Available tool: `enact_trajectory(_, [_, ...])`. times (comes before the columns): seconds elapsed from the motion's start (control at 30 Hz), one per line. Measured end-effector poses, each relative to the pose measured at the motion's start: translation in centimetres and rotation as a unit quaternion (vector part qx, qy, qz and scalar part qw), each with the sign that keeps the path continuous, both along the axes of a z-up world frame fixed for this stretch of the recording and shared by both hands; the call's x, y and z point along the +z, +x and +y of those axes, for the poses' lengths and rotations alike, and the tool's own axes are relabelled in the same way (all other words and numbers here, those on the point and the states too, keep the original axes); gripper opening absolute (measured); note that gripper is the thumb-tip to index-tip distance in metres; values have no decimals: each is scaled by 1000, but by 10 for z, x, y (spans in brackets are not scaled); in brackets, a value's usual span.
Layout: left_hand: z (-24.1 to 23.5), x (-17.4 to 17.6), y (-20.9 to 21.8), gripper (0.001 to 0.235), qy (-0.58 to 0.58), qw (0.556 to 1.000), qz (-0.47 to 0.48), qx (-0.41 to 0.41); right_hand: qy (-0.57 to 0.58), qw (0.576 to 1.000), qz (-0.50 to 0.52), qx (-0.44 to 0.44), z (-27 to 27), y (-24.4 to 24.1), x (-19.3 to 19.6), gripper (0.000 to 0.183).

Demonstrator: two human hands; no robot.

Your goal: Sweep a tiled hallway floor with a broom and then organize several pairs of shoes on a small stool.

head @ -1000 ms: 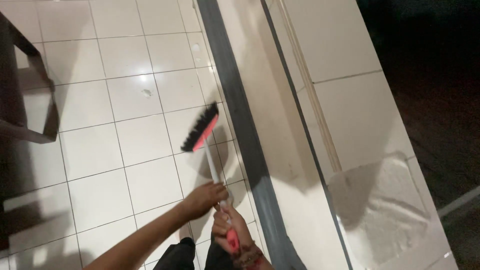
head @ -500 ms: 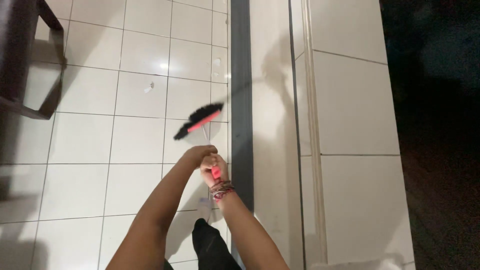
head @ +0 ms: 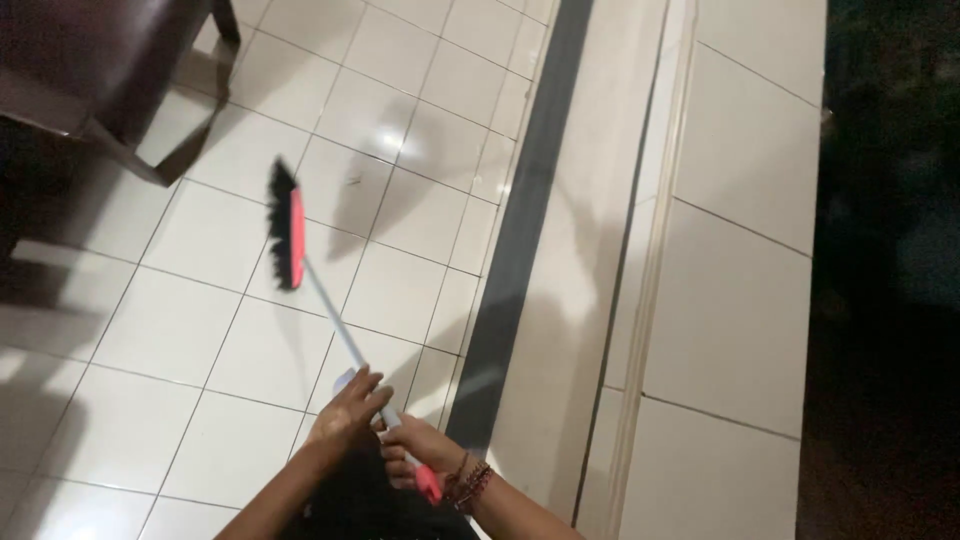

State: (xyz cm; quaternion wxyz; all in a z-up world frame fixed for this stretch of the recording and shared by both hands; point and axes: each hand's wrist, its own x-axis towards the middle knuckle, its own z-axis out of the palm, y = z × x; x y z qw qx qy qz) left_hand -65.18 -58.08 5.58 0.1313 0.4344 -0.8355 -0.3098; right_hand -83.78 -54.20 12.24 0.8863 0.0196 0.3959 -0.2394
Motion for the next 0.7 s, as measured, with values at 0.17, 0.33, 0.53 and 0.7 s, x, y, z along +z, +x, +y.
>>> enact_trajectory(0.17, [37, -52, 46, 49, 61, 986, 13, 156, 53, 977, -143, 146, -34, 26, -133, 15])
enact_trajectory(0.33, [1, -101, 59, 38, 168, 934, -47, 311, 133, 950, -65, 276, -109, 76, -185, 21])
enact_trajectory(0.53, [-109, -122, -36, 24, 91, 934, 92, 334, 70, 956, 86, 272, -229, -18, -201, 14])
enact_trajectory(0.7, [-253, -79, -92, 21, 231, 943, 41, 236, 72, 962, 134, 227, -334, -82, -142, 9])
